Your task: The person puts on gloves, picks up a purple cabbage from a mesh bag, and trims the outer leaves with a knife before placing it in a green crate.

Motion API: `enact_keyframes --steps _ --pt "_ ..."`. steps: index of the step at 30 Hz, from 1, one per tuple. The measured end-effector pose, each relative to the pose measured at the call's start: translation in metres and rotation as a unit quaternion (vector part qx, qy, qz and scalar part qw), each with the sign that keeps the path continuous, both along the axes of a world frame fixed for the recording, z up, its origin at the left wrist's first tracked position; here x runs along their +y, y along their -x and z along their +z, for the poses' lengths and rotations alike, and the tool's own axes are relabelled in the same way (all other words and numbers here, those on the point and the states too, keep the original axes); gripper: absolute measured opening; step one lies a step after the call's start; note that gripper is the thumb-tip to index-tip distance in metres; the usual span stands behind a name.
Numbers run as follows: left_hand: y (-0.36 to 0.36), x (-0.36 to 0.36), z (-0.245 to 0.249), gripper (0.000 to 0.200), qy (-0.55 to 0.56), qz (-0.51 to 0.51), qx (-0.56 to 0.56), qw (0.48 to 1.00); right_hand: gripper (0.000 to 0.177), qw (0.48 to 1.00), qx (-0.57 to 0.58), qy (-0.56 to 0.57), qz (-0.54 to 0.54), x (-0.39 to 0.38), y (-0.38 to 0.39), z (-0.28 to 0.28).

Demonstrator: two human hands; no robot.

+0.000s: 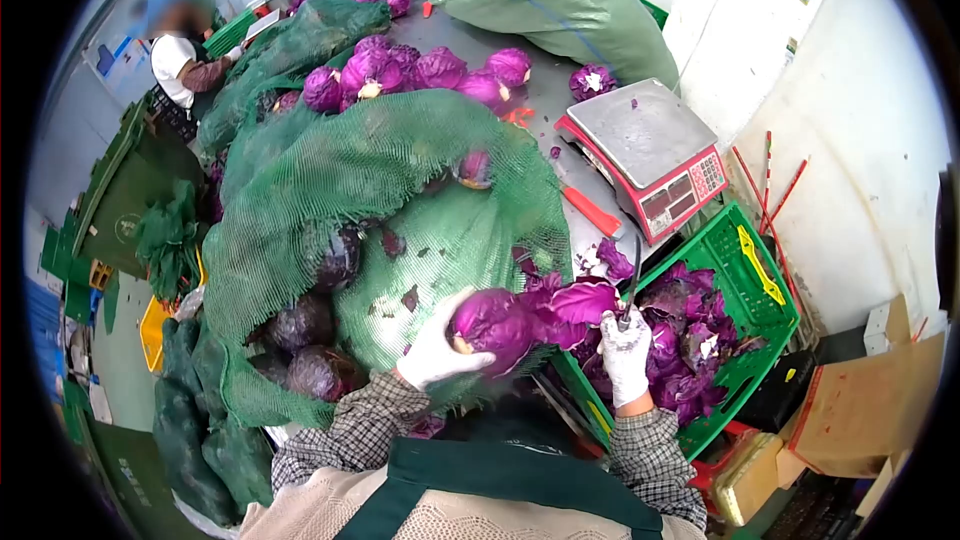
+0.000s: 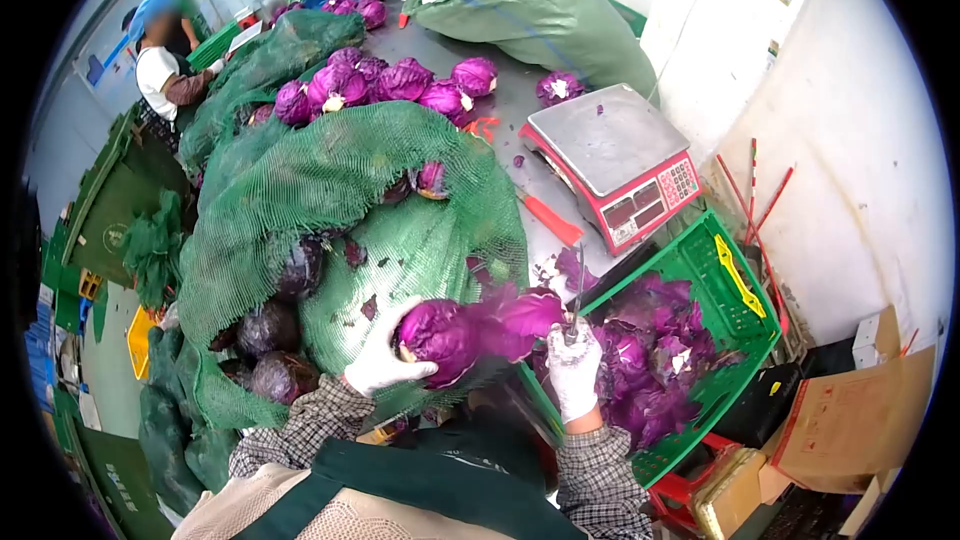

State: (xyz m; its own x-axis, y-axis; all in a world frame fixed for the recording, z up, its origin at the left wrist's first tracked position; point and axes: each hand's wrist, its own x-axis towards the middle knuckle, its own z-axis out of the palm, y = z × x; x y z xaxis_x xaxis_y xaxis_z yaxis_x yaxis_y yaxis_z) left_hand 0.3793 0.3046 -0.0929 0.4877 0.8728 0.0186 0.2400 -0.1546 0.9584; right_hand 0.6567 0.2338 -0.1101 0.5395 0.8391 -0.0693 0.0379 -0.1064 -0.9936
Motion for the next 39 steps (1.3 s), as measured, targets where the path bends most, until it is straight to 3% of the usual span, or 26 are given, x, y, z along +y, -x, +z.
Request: enact_keyframes --steps 1,2,4,6,7,9,10,13,14,15,17,22,27,31,32,34,37,38,39 --pt "0.003 0.001 0.005 0.099 -0.003 -0.029 0.032 0.999 0.027 1.000 -0.009 -0.005 0.002 0.000 -0.005 -0.027" --pt "0.004 0.003 0.007 0.099 -0.093 -0.076 0.122 0.985 0.028 0.999 0.017 0.010 -0.045 -0.005 -0.012 -0.029" --pt "-0.002 -0.001 -0.009 0.099 -0.144 -0.103 0.163 0.971 0.030 0.988 0.068 0.041 -0.132 -0.012 -0.032 -0.029" --pt "-0.010 -0.005 -0.006 0.100 -0.112 -0.093 0.149 0.978 0.042 0.986 0.017 0.004 -0.169 -0.043 -0.091 -0.034" --pt "-0.014 -0.005 -0.005 0.101 -0.113 -0.083 0.154 0.978 0.048 0.962 -0.239 0.041 -0.123 -0.064 -0.141 -0.064" --pt "-0.028 -0.008 -0.001 0.104 -0.094 -0.066 0.164 0.980 0.059 0.886 -0.440 0.122 -0.079 -0.079 -0.147 -0.050" --pt "-0.037 -0.007 -0.009 0.108 -0.112 -0.067 0.158 0.979 0.053 0.891 -0.421 0.159 -0.066 -0.060 -0.092 0.015" --pt "-0.056 -0.007 0.010 0.116 -0.095 -0.076 0.261 0.958 0.048 0.909 -0.403 0.034 0.101 -0.040 0.004 0.026" --pt "-0.056 -0.004 0.009 0.119 -0.083 -0.080 0.271 0.956 0.046 0.942 -0.301 0.009 0.148 -0.035 0.029 0.038" --pt "-0.058 -0.001 0.008 0.121 -0.072 -0.083 0.280 0.954 0.047 0.946 -0.283 -0.016 0.154 -0.034 0.044 0.021" --pt "-0.062 0.003 0.012 0.124 -0.063 -0.089 0.306 0.946 0.053 0.915 -0.358 -0.007 0.185 -0.035 0.058 0.008" --pt "-0.073 0.003 0.009 0.125 -0.078 -0.087 0.364 0.924 0.059 0.891 -0.410 0.025 0.196 -0.032 0.067 0.006" --pt "-0.078 -0.004 0.022 0.124 -0.070 -0.072 0.394 0.914 0.041 0.917 -0.332 0.100 0.196 -0.020 0.059 0.015" --pt "-0.078 -0.007 0.024 0.124 -0.079 -0.072 0.398 0.911 0.035 0.933 -0.305 0.083 0.172 -0.014 0.045 0.021" --pt "-0.078 -0.009 0.025 0.122 -0.089 -0.072 0.394 0.912 0.045 0.910 -0.374 0.079 0.162 -0.012 0.037 0.004" --pt "-0.074 -0.017 0.025 0.120 -0.110 -0.072 0.390 0.911 0.048 0.904 -0.400 0.048 0.141 -0.011 0.037 -0.002" --pt "-0.053 -0.020 0.008 0.117 -0.114 -0.078 0.284 0.949 0.036 0.972 -0.187 0.049 0.131 0.004 0.036 -0.053" --pt "-0.039 -0.019 0.000 0.117 -0.130 -0.081 0.243 0.958 0.030 0.924 -0.353 -0.006 0.144 0.006 0.028 -0.046" --pt "-0.022 -0.019 -0.002 0.117 -0.113 -0.094 0.210 0.967 0.025 0.951 -0.265 0.049 0.150 0.010 0.023 -0.049"
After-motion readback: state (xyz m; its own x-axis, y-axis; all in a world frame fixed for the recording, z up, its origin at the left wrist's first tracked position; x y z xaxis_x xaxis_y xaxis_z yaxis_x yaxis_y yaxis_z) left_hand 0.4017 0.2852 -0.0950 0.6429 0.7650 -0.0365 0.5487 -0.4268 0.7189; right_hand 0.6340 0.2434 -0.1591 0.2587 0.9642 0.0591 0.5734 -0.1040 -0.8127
